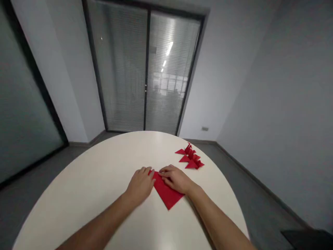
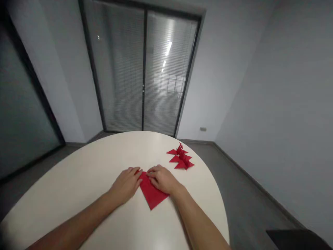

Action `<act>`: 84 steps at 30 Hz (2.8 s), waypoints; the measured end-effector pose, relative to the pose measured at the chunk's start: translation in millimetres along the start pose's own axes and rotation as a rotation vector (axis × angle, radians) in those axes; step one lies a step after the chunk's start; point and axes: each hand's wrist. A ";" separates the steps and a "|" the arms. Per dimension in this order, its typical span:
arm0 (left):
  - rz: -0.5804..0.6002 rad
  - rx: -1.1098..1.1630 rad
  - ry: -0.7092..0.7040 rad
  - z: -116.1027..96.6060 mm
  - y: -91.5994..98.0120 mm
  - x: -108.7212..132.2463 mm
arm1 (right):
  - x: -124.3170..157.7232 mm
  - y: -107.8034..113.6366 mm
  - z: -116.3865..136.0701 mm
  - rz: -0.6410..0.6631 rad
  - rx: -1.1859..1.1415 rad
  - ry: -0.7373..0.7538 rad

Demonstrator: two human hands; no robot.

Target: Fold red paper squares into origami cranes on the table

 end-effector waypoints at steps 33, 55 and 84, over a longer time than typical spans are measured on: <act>-0.115 0.088 0.097 2.7 0.3 -8.0 | 2.9 4.0 -12.4 -0.063 0.029 -0.421; -0.347 0.380 0.051 11.5 4.6 -15.1 | 0.9 13.1 -7.4 -0.406 -0.015 -0.239; -0.333 0.453 0.190 46.7 -24.0 -24.6 | -26.4 -4.9 53.6 -0.010 0.456 0.153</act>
Point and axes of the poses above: each hand's wrist, its own x-axis away from the middle knuckle, its own y-axis out of the back of the hand, z = x × y, and after that the axes turned 7 degrees about x, right-handed
